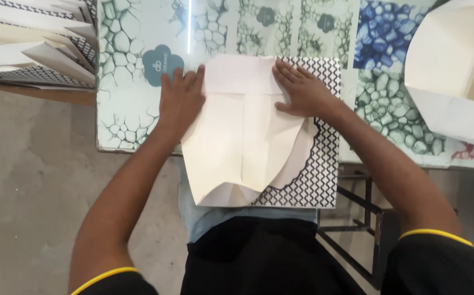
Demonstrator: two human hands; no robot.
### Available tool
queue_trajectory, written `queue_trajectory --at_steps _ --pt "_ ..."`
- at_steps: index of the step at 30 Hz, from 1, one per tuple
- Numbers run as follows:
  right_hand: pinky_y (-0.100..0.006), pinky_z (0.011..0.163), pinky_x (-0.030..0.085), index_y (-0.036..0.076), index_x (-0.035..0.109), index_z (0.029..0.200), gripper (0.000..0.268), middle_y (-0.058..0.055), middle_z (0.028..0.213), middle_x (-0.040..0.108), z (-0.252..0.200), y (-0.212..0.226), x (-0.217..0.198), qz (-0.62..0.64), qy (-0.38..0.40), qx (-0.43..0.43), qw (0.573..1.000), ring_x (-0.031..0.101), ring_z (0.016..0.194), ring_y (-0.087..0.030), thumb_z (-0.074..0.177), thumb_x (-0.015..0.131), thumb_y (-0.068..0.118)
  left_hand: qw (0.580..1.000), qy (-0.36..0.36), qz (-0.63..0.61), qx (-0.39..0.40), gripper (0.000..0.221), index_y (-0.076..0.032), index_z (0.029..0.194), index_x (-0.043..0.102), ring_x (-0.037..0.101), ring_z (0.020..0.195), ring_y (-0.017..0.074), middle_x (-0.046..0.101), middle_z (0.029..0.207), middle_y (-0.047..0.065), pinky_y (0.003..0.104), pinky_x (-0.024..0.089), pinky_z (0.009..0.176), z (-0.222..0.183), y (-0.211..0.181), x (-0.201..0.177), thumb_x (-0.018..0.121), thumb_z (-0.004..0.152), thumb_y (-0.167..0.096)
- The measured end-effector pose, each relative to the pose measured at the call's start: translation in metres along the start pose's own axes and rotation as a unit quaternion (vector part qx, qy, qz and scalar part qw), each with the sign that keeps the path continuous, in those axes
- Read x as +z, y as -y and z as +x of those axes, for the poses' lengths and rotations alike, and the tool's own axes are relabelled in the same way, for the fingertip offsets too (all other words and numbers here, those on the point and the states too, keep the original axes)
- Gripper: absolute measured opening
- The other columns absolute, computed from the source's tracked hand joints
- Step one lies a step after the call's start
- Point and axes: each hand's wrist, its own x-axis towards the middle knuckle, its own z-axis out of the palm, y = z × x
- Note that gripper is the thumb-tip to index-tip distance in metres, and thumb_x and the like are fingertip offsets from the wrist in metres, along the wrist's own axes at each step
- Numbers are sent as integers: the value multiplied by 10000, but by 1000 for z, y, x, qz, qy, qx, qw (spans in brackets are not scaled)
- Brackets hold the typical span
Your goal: Folding and assembling white paper bags with printed designs on a table.
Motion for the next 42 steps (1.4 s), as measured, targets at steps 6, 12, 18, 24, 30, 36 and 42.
queue_trajectory --at_steps 6,12,18,24,30,36,42 --pt "-392 1257 77 70 85 1631 905 -109 1709 66 -1 -2 4 -44 18 18 999 67 1567 -202 967 467 551 998 66 -7 15 697 -44 1575 473 552 1156 331 642 1188 110 575 435 975 -17 26 -14 618 933 -274" --pt "-405 1257 74 71 88 1631 879 -111 1715 64 11 -9 3 -14 -9 10 1000 59 1577 -209 982 446 544 841 172 -478 -184 690 -78 1517 479 652 947 296 623 1135 201 421 570 787 -23 62 -40 707 868 -125" --pt "-469 1262 186 93 399 1574 717 -99 1698 266 25 -14 -25 145 -94 40 984 249 1556 -255 967 686 344 659 80 -665 -342 549 -10 1375 596 683 794 160 707 1015 154 279 569 635 -11 48 -12 726 841 -17" --pt "-339 1067 557 78 625 1416 452 -157 1453 632 44 -28 -35 480 -297 9 825 615 1310 -236 966 670 71 811 6 -529 -248 518 -134 1398 602 403 1326 344 498 1456 148 467 375 1101 -42 21 -82 796 919 -164" --pt "-279 910 578 29 727 1291 279 -72 1146 766 55 -39 -20 454 -334 -21 826 720 995 -122 1018 686 69 861 137 -490 -34 744 -129 1342 574 449 1355 335 604 1262 130 544 96 1173 -112 -29 -144 874 673 -255" --pt "-329 849 542 -38 656 1109 267 -36 1001 655 13 -10 -17 667 -471 -102 568 602 899 -137 1181 573 206 914 65 -394 -75 204 -121 1079 674 707 749 298 690 703 95 523 385 993 -71 -70 -170 701 878 -102" --pt "-449 1308 304 -10 124 1656 728 -227 1677 295 -87 108 90 505 -493 23 708 335 1573 -314 1141 336 459 937 21 -345 -55 197 -50 1044 637 669 638 351 658 687 120 500 484 556 -28 -87 -155 656 848 -53"
